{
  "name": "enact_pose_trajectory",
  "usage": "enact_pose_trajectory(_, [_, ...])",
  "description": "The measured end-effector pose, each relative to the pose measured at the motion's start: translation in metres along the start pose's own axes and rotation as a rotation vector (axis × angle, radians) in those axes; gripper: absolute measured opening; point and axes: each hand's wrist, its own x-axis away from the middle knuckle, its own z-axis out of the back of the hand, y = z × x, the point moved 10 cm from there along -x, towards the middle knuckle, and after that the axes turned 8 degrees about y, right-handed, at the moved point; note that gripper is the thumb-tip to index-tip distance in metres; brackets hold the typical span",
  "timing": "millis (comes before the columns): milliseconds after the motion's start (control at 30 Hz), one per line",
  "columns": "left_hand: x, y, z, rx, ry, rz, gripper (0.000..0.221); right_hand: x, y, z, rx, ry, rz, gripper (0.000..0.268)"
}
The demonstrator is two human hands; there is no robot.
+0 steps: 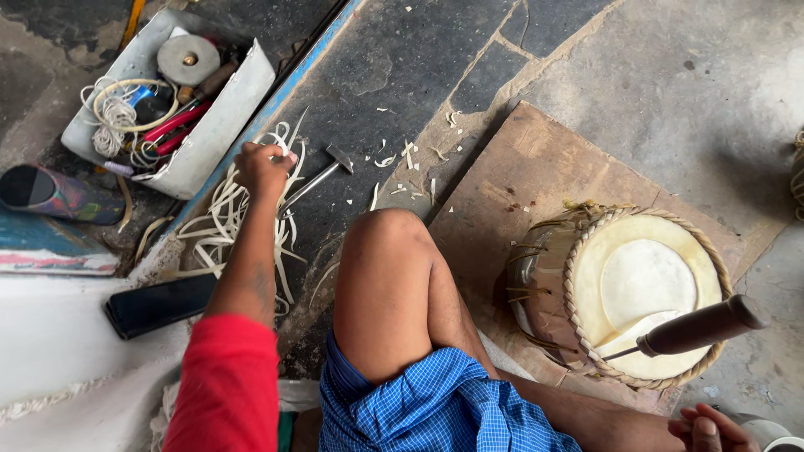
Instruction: The person uses a hand tool to tuck and trim leather strips around the rim of a drum while sitting on the floor.
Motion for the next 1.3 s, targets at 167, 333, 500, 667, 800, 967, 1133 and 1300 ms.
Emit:
enact_pose_trajectory(167, [-0.015,0.055,0.081,0.884,-0.251,0.148,0.017,-0.013,0.057,0.044,0.252,0.128,-0.055,0.027])
enact_pose_trajectory(333, [0.015,0.173,0.193,0.927,-0.368,-0.112,0.055,-0.016,0.013,0.014,0.247,0.061,0.083,0.020])
enact_pose_trajectory(500, [0.154,0.317,0.204,0.798,-0.820,-0.392,0.059,0.070,-0.140,-0.098,0.303,-0.227,0.289,0.019])
enact_pose_trajectory(667, [0.288,0.407,0.201,0.771,-0.994,-0.735,0.072,0.103,-0.201,-0.168,-0.011,-0.372,0.204,0.026])
enact_pose_trajectory(800, [0.348,0.444,0.201,0.921,-0.999,-0.863,0.070,0.110,-0.181,-0.141,-0.175,-0.342,0.139,0.021])
enact_pose_trajectory(967, [0.399,0.470,0.188,0.880,-1.054,-0.917,0.082,0.107,-0.104,-0.052,-0.317,-0.057,-0.172,0.020])
enact_pose_trajectory(1133, [0.353,0.426,0.162,0.928,-0.890,-0.650,0.076,0.096,-0.081,0.171,-0.193,0.569,0.091,0.015])
enact_pose_trajectory(1300, [0.303,0.341,0.084,0.652,-0.847,-0.564,0.082,0.073,-0.031,0.305,0.126,0.865,0.115,0.022])
